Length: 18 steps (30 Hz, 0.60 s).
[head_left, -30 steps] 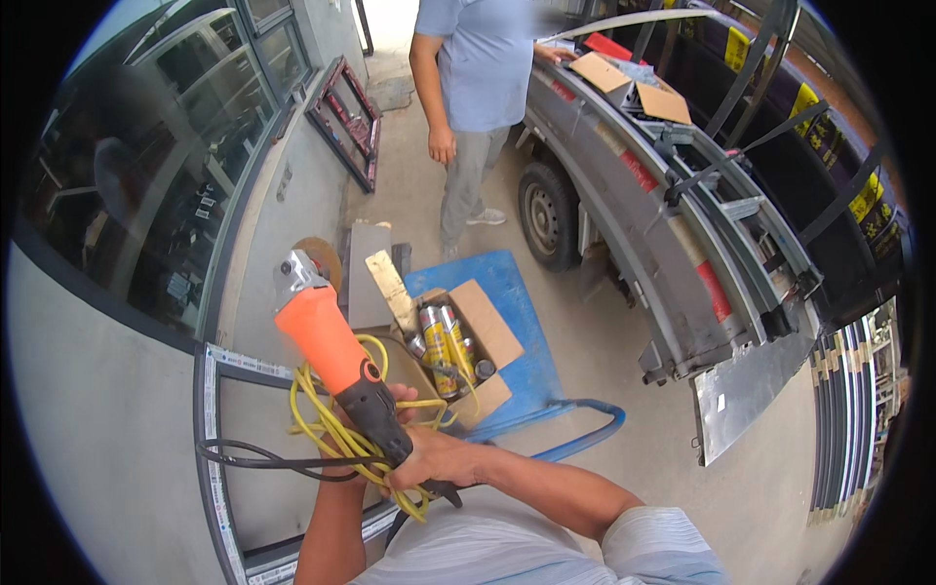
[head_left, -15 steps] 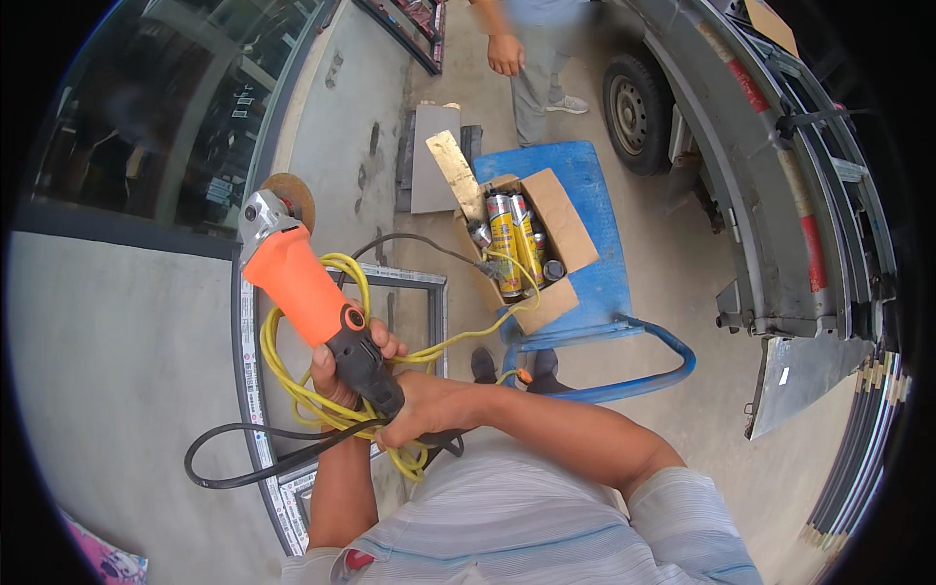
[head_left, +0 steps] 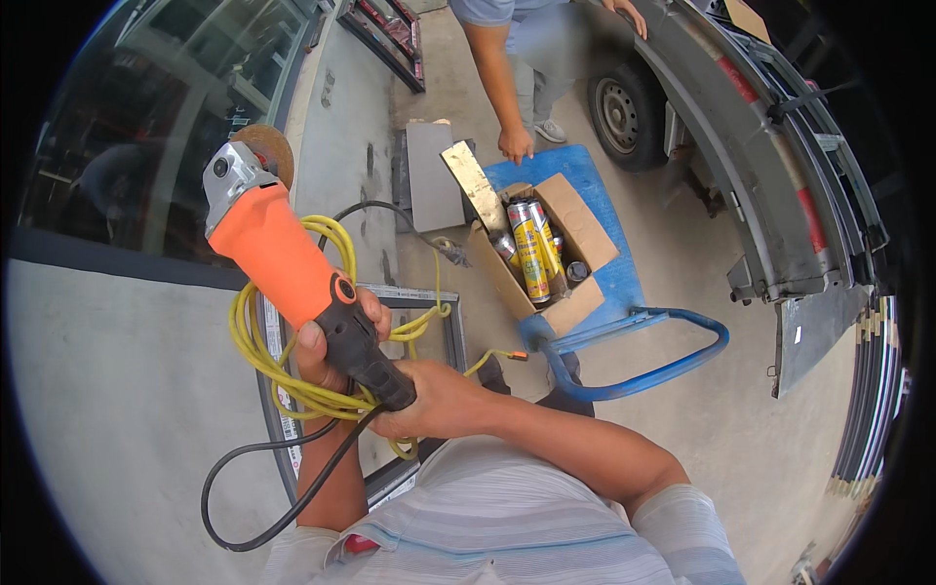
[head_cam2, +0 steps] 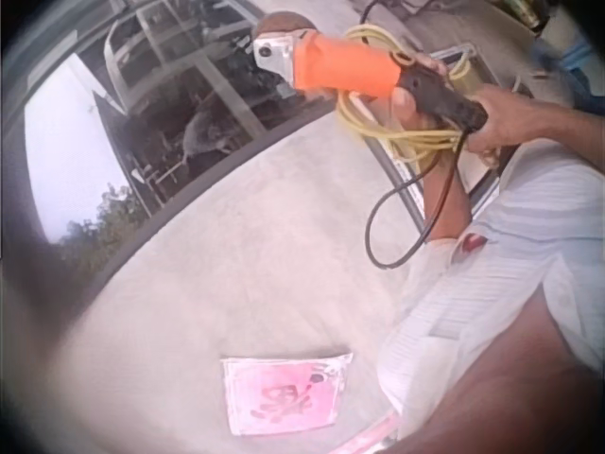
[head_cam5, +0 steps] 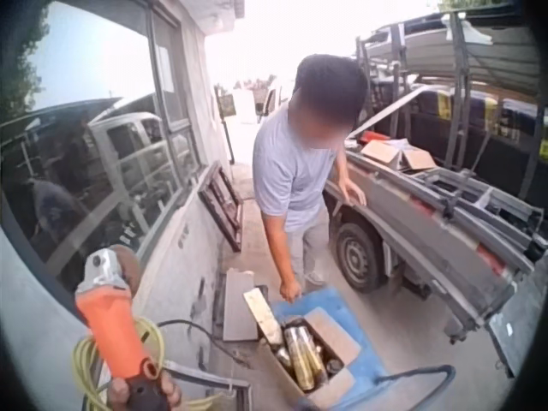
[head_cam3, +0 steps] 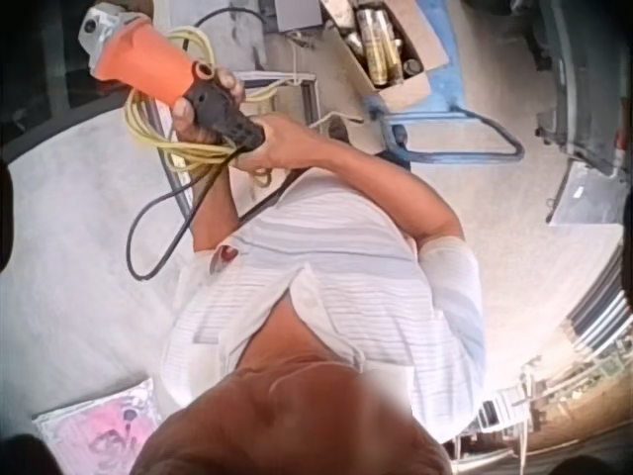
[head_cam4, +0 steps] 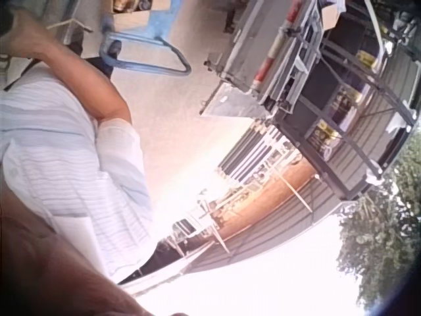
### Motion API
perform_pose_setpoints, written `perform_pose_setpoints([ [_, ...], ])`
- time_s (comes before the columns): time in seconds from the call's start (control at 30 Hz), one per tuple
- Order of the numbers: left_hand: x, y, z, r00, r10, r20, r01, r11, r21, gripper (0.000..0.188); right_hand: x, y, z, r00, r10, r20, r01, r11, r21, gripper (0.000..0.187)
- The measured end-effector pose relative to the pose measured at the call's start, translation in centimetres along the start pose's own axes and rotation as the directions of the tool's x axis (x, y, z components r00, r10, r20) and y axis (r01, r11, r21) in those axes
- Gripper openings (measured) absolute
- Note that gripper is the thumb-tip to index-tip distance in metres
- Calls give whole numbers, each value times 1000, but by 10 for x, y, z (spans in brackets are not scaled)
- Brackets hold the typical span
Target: The person moves a hand truck, picks up a power tool, and organizes various tools and boxes inside a pickup truck. They place items on the back seat and in the truck bed, then retrieve a box and return it to the seat.
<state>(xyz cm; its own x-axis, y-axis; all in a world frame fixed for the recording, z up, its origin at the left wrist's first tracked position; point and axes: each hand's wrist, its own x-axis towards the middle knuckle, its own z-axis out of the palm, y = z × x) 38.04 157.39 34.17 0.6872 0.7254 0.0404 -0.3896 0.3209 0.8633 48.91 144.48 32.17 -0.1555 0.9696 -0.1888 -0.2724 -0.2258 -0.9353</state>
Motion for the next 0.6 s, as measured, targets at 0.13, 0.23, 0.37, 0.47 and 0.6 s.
perform_pose_setpoints([
  [0.13, 2, 11, -25, 999, -44, -24, 44, 999, 21, 72, 20, 12, 16, 998, -48, -38, 48, 999, -20, 52],
  [0.23, 1, 9, -46, 997, -69, -18, 70, 997, 20, 71, 26, 17, 23, 997, -71, -39, 70, 997, -12, 57],
  [0.37, -4, 4, -55, 990, -112, -88, 113, 994, 7, 68, 32, 33, 24, 994, -105, -29, 105, 994, -14, 60],
  [0.47, -7, 0, -72, 984, -142, -106, 142, 990, -8, 65, 33, 30, 26, 997, -79, 10, 78, 996, 37, 64],
  [0.6, -3, -1, -64, 970, -162, -180, 158, 987, -36, 61, 35, 41, 19, 998, -6, 60, 9, 999, -44, 69],
])
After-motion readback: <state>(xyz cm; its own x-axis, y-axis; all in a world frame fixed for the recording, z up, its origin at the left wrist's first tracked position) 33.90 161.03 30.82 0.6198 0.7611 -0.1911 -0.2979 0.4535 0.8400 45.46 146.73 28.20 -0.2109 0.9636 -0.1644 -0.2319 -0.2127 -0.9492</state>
